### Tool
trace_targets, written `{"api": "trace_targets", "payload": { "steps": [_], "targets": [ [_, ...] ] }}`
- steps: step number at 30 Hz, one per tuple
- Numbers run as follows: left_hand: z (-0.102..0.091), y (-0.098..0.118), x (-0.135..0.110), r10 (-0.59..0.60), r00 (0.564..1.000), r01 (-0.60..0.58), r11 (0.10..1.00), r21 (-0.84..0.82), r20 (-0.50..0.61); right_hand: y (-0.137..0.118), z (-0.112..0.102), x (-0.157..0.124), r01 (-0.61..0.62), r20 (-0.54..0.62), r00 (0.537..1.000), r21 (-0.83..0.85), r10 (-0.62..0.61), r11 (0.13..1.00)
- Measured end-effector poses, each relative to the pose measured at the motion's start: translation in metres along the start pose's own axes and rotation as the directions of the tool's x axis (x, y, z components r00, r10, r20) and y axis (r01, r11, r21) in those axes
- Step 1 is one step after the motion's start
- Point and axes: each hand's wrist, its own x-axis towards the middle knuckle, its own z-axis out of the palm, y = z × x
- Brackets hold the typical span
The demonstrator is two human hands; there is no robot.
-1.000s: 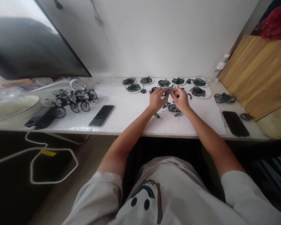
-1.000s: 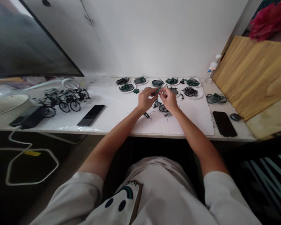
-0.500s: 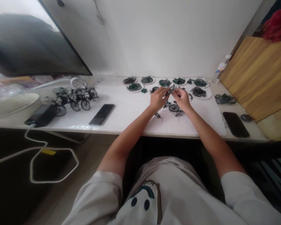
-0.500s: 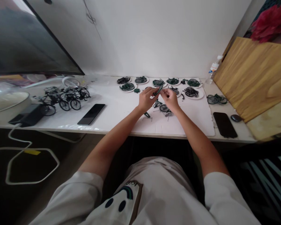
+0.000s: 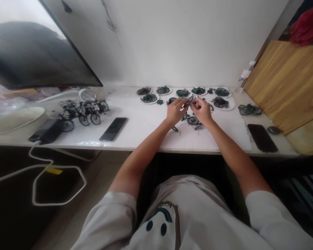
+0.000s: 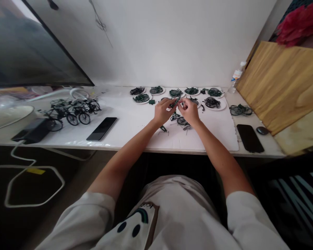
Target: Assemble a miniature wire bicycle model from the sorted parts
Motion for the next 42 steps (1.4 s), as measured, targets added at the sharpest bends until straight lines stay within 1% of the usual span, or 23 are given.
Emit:
{"api": "trace_targets", "payload": {
  "steps": [3, 7, 14, 17, 22, 26, 34, 38, 42],
  "targets": [
    [-0.0007, 0.0008, 0.0001, 0.000, 1.000, 0.000, 1.000, -0.006, -0.008, -0.0003, 0.0011, 0.0003, -0.033, 0.008, 0.999, 0.046, 0.032, 0.998],
    [-0.0015, 0.0008, 0.0003, -0.011, 1.000, 0.011, 1.000, 0.005, 0.007, 0.0010, 0.0016, 0.0010, -0.106, 0.053, 0.993, 0.112, 0.101, 0.988],
    [-0.0008, 0.0003, 0.0006, -0.023, 1.000, 0.023, 1.000, -0.010, 0.001, 0.0067, 0.0040, 0.0026, -0.157, 0.086, 0.986, 0.181, 0.143, 0.971],
    [-0.0005, 0.0002, 0.0004, -0.019, 1.000, 0.019, 1.000, -0.015, -0.007, 0.0058, 0.0036, 0.0017, -0.138, 0.078, 0.989, 0.156, 0.127, 0.978],
    [-0.0003, -0.0006, 0.0000, -0.019, 1.000, 0.018, 1.000, -0.015, -0.007, -0.0009, -0.0003, -0.0006, -0.030, 0.044, 0.999, 0.074, 0.027, 0.997],
    [0.0003, -0.0008, -0.0002, -0.024, 1.000, 0.024, 1.000, -0.019, -0.002, -0.0028, -0.0014, -0.0012, 0.007, 0.036, 0.999, 0.048, -0.008, 0.999],
    [0.0012, 0.0008, -0.0003, -0.037, 0.999, 0.037, 0.999, -0.032, -0.015, -0.0006, -0.0009, -0.0004, -0.026, 0.059, 0.998, -0.020, 0.027, 0.999],
    [0.0004, 0.0024, 0.0003, -0.039, 0.999, 0.038, 0.998, -0.044, -0.017, 0.0009, -0.0006, -0.0004, -0.020, 0.064, 0.998, -0.021, 0.021, 1.000],
    [0.0007, 0.0030, 0.0004, -0.022, 0.999, 0.020, 0.999, -0.048, -0.037, 0.0020, -0.0001, -0.0004, -0.046, 0.082, 0.995, -0.017, 0.048, 0.999]
  ]
}}
